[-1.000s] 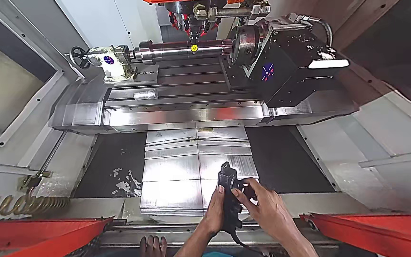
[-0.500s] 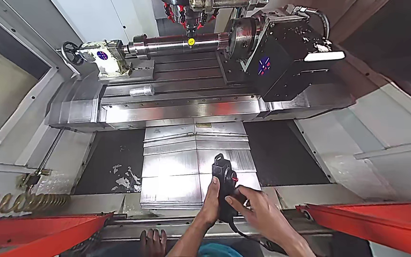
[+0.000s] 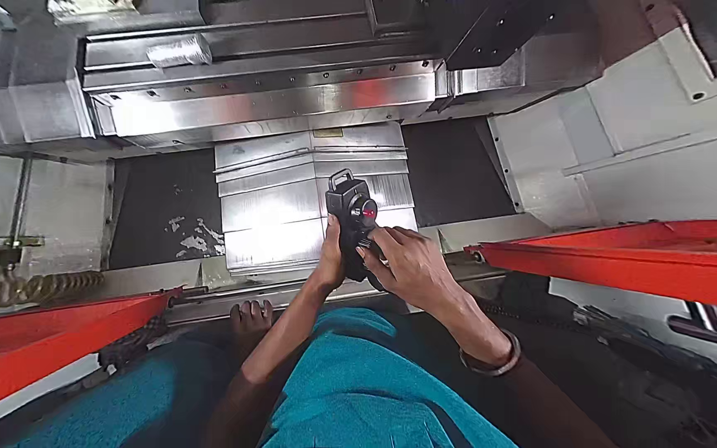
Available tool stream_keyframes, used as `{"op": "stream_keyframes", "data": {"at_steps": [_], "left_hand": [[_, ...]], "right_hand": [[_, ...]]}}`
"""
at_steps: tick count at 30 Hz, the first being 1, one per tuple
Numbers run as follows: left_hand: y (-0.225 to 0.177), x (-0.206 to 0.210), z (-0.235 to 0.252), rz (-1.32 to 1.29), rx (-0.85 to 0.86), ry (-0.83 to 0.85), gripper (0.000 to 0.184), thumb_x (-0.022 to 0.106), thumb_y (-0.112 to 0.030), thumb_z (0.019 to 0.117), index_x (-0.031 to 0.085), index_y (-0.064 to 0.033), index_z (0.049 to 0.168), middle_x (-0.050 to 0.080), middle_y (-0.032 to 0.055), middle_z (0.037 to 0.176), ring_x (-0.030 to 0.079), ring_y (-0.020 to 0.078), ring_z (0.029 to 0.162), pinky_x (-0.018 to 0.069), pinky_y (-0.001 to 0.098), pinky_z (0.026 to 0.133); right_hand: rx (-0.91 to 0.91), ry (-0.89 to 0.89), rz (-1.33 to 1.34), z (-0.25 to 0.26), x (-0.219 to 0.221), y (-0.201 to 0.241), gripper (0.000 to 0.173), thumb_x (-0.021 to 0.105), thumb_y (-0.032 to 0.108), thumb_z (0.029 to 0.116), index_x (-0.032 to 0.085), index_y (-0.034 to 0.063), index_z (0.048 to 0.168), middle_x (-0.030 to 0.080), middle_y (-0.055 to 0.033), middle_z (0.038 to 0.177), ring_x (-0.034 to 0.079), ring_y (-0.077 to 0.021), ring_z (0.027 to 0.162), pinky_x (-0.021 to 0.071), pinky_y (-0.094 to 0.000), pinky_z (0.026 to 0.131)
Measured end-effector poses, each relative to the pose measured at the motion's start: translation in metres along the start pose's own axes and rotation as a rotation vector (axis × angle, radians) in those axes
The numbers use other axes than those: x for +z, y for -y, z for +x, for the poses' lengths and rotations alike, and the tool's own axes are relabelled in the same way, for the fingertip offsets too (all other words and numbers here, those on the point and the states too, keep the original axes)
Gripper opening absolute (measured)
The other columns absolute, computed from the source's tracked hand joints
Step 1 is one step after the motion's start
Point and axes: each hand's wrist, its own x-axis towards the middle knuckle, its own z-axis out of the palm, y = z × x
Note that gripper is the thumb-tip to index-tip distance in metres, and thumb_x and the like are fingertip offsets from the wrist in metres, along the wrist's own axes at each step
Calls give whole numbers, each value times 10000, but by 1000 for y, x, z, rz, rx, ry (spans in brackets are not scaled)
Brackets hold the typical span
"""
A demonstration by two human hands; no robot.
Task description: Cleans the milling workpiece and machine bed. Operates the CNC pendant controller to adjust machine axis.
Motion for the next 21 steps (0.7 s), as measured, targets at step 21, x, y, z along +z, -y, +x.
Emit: {"op": "stream_keyframes", "data": {"at_steps": [21], "left_hand": [[7,0,4,-134,-19,-13,963,200,-833,925,538,17,1228,724,135,958,722,230,852,618,387,784]], "right_hand": [[-11,-24,123,-23,14,-5,390,541,474,1015,686,115,962,655,-20,717,673,-163,643,573,-328,579]]}}
